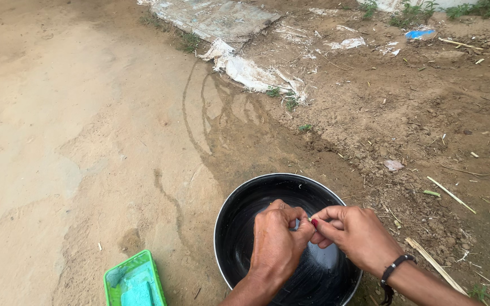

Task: The person scrubs the inside of a black pot with a green scrubber, removes small debris with fingers, and continues scrubbing the interior surface. The pot is held in one hand while the other hand scrubs and picks out debris.

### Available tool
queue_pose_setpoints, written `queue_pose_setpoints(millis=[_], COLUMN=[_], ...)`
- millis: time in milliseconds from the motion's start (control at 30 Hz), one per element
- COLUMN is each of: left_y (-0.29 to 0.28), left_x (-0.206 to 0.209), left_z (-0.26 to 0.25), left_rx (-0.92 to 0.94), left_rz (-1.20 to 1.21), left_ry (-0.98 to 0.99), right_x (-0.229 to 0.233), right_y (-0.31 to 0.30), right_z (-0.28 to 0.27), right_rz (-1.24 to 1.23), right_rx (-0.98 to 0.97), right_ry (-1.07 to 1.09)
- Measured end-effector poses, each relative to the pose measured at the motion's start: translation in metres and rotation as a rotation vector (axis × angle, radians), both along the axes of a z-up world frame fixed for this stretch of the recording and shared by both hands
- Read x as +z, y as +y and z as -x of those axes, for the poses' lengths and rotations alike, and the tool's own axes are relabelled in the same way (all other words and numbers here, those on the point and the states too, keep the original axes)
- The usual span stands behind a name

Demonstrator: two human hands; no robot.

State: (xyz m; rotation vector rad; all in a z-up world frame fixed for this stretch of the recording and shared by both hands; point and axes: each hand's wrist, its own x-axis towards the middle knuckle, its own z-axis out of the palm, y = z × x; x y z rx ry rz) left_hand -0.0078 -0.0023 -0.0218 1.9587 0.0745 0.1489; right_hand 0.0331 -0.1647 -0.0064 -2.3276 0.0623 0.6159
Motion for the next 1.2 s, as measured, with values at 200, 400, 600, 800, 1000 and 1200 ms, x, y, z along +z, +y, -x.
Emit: queue_pose_setpoints(millis=[200,400,600,800,1000,1200], left_y=[-0.004,0.001,0.001,-0.007,0.004,0.015], left_x=[0.001,0.002,0.002,0.005,0.007,0.009], left_z=[0.002,-0.002,0.000,0.004,-0.002,-0.004], left_rx=[-0.018,-0.009,-0.002,-0.035,-0.039,0.024], left_rz=[0.044,0.033,0.051,0.116,0.165,0.167], left_ry=[-0.024,0.033,0.109,0.035,0.097,0.213], right_x=[0.005,-0.002,-0.005,0.007,0.008,-0.006], right_y=[0.005,0.001,0.000,0.008,0.002,-0.010], right_z=[0.003,0.000,0.000,0.006,0.004,-0.006], right_rz=[0.107,0.030,0.069,0.146,-0.175,-0.221], right_rx=[-0.008,0.010,-0.007,-0.025,0.030,0.074], right_ry=[-0.027,-0.059,-0.084,-0.115,0.080,0.077])
